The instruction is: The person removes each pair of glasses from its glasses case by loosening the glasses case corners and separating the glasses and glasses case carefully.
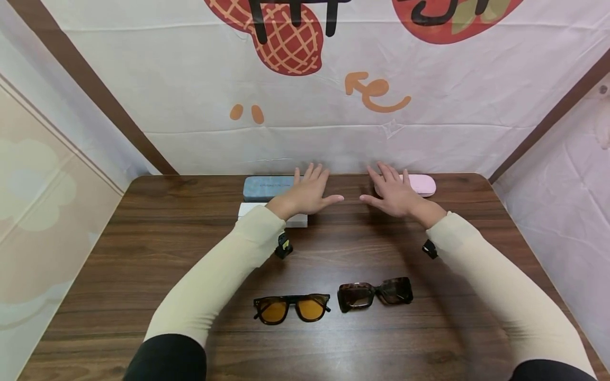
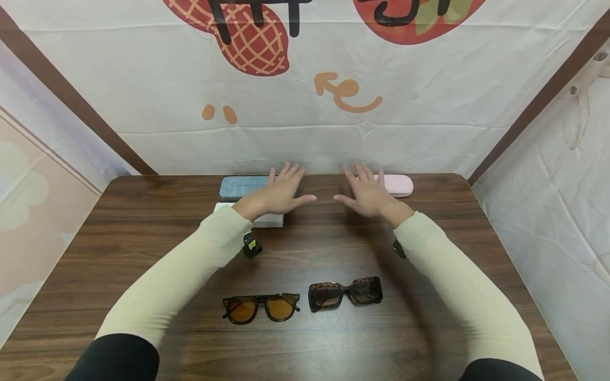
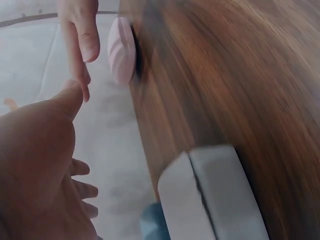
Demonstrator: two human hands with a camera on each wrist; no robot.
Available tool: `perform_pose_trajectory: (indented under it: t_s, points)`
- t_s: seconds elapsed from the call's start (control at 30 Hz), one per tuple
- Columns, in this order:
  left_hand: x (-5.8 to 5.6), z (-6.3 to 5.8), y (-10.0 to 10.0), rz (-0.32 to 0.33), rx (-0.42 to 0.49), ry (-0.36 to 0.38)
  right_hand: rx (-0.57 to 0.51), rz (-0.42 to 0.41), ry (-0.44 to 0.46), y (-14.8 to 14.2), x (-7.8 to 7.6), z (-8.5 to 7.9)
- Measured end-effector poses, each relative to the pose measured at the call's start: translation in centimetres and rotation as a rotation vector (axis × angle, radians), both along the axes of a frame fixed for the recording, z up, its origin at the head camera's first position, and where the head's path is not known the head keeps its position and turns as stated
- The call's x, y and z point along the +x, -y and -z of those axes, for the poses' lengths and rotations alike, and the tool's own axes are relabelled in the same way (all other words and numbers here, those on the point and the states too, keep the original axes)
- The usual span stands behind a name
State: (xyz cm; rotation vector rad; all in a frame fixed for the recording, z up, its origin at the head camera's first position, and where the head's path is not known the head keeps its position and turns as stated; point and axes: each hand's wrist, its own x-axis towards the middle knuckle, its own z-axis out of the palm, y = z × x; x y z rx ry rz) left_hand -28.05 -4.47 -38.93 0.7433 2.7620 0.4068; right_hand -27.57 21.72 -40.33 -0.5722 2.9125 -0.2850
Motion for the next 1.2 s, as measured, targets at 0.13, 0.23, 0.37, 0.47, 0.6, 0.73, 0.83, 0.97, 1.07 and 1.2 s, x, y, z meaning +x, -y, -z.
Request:
perform_pose_trajectory:
  t_s: [0.13, 0.23, 0.37, 0.47, 0.6, 0.73, 0.83, 0.97, 1.07, 1.2]
  points:
    - [-0.5, 0.4, -1.4, 0.009, 0.019, -0.012, -0.022, 0.017, 0.005, -1.1, -0.1, 0.1]
    - [-0.9, 0.6, -2.4, 0.022, 0.053, -0.044, -0.038, 0.034, 0.015, -2.0, -0.1, 0.3]
    - [-1.3, 0.9, -3.8, 0.037, 0.089, -0.078, -0.064, 0.068, 0.025, -3.1, -0.1, 0.2]
    - [-1.4, 1.0, -4.8, 0.044, 0.078, -0.089, -0.073, 0.091, 0.024, -3.9, -0.1, 0.1]
    - [-1.5, 1.0, -6.1, 0.058, 0.059, -0.096, -0.077, 0.117, 0.034, -4.9, -0.1, 0.0]
    - [-1.6, 1.2, -7.3, 0.06, 0.068, -0.083, -0.088, 0.131, 0.058, -5.7, -0.2, -0.1]
    - [-1.9, 1.4, -8.2, 0.049, 0.074, -0.062, -0.091, 0.14, 0.062, -6.2, -0.3, -0.1]
    - [-2.3, 1.7, -9.5, 0.02, 0.076, -0.024, -0.098, 0.147, 0.052, -6.9, -0.5, 0.1]
    - [-2.5, 2.0, -10.5, -0.011, 0.075, 0.001, -0.115, 0.151, 0.044, -7.4, -0.4, 0.3]
    - [-2.5, 2.6, -11.5, -0.026, 0.065, 0.018, -0.139, 0.154, 0.03, -8.2, -0.3, 0.6]
